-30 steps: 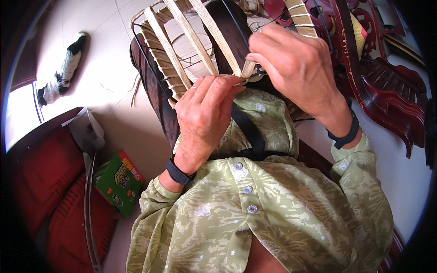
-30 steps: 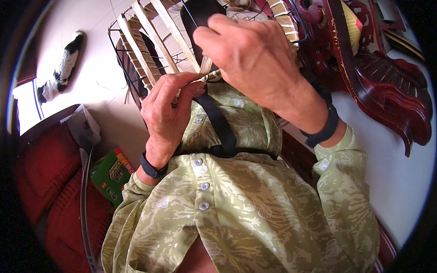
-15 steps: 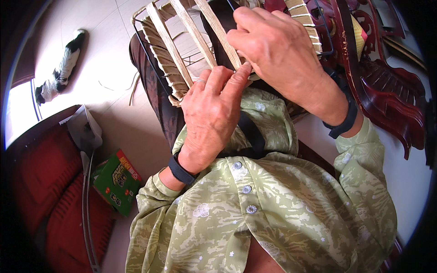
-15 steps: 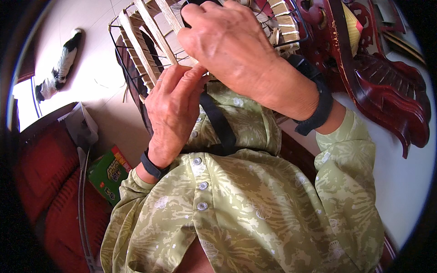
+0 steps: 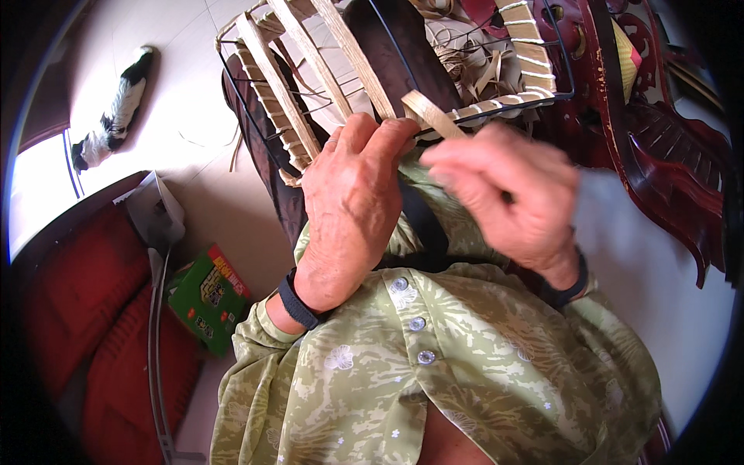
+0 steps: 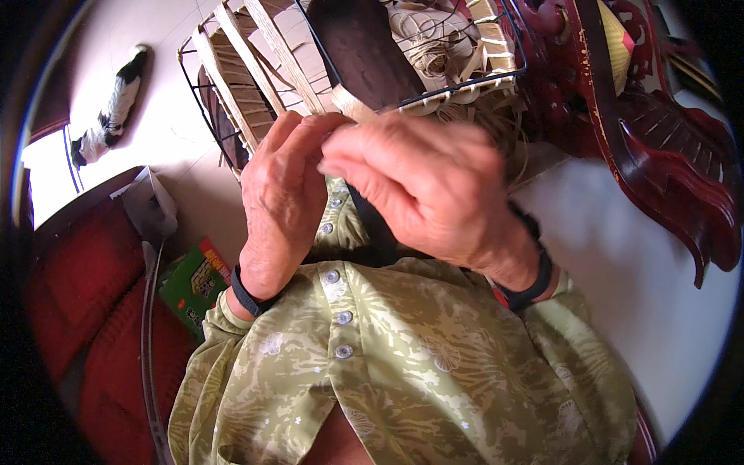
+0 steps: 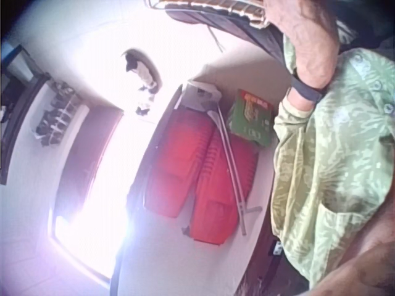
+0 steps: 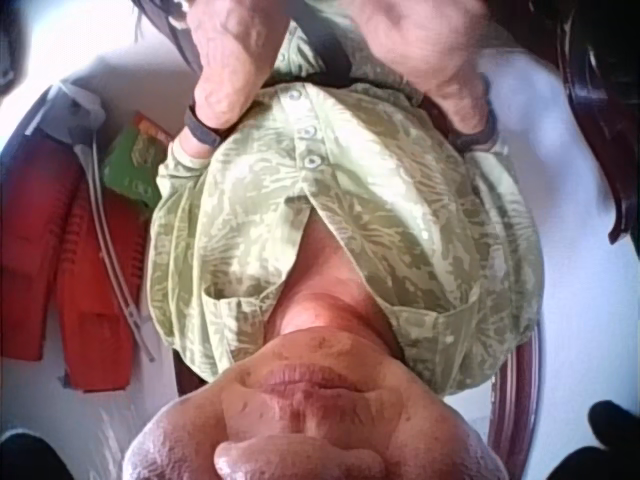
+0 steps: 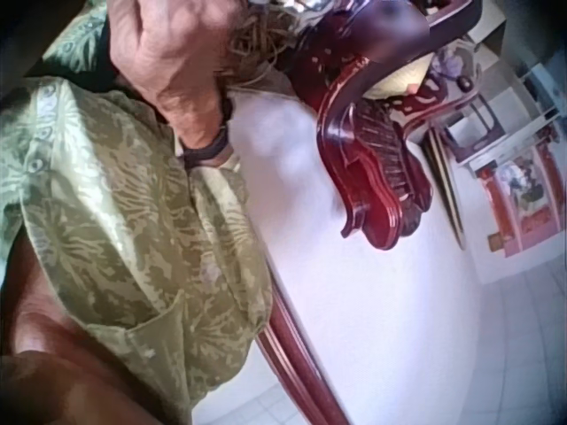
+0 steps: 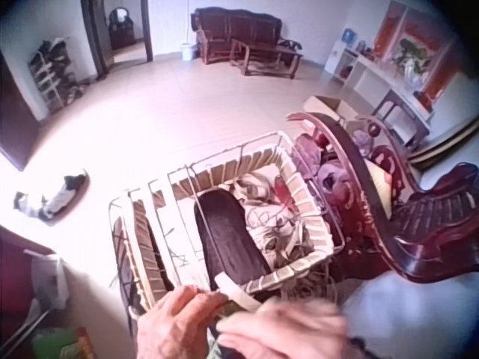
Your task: The person weaves a basket by hand, threading strips of material through a wooden frame and pulling them tight to form the structure.
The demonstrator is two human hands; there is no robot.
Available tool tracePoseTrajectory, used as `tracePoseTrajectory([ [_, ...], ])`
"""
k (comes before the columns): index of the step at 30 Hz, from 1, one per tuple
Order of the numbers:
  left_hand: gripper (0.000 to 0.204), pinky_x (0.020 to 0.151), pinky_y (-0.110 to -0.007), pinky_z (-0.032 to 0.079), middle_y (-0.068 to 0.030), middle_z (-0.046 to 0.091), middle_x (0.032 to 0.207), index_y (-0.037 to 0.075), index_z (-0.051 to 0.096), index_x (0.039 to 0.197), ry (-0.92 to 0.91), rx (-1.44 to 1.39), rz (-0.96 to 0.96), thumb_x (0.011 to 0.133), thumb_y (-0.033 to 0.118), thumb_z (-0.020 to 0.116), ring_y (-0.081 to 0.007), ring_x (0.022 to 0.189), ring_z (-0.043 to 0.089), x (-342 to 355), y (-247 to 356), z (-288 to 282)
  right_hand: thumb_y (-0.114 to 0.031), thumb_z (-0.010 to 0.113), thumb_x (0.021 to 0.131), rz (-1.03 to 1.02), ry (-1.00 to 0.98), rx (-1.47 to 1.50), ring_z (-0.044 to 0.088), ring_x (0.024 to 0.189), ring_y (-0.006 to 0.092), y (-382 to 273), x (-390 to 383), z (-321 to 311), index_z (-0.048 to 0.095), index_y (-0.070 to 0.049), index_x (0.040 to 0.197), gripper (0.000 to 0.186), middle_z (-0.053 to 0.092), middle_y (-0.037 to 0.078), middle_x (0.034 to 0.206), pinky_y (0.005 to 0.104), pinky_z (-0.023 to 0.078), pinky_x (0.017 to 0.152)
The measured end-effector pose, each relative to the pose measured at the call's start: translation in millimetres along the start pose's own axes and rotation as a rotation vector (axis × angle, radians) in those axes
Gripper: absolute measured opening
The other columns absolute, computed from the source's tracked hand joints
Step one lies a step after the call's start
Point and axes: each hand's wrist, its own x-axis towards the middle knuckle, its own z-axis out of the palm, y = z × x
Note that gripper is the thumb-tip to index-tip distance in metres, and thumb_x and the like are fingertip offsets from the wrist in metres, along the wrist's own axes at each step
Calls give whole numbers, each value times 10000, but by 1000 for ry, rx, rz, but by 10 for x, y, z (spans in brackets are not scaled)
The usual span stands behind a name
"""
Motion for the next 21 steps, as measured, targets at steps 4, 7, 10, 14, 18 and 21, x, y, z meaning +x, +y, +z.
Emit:
tracePoseTrajectory([
  [4, 160, 693, -393, 535, -137, 677, 894, 68, 655, 1064, -98, -18, -29, 934, 16, 576, -339, 775, 667, 55, 22, -23, -56, 704, 922, 703, -63, 304, 663, 608, 128, 17, -517, 396, 648, -39, 1245, 328, 732, 91, 850, 249, 496, 547],
  [7, 129, 701, -437, 517, -139, 662, 880, 71, 633, 1036, -140, -59, -91, 921, 35, 589, -352, 826, 658, 48, 52, -10, -67, 658, 972, 882, 148, 797, 582, 569, 57, 60, -624, 494, 622, -21, 1287, 321, 733, 57, 858, 202, 426, 506],
  [10, 135, 707, -461, 508, -143, 653, 881, 76, 624, 1026, -152, -56, -124, 902, 24, 602, -371, 854, 647, 64, 60, 7, -79, 632, 998, 869, 215, 834, 517, 552, 26, 123, -593, 534, 627, -11, 1282, 292, 726, 30, 866, 185, 389, 482],
  [14, 135, 721, -466, 510, -156, 665, 900, 72, 622, 1034, -139, -89, -146, 909, 25, 600, -381, 875, 648, 82, 40, -31, -84, 634, 996, 895, 127, 945, 526, 570, 28, 159, -473, 479, 591, -22, 1334, 346, 730, 38, 950, 188, 394, 477],
  [18, 151, 734, -466, 512, -158, 666, 901, 72, 624, 1043, -157, -91, -157, 905, 20, 597, -385, 882, 647, 85, 57, -58, -59, 620, 993, 775, -20, 1082, 537, 600, 33, 183, -575, 575, 424, -75, 1493, 537, 698, 30, 1130, 189, 415, 504],
  [21, 165, 737, -461, 514, -153, 665, 895, 74, 627, 1043, -165, -114, -178, 893, 11, 598, -382, 889, 649, 57, 52, -83, -42, 628, 981, 811, -19, 1055, 534, 559, 38, 280, -567, 687, 525, -51, 1409, 440, 718, 33, 990, 197, 420, 488],
])
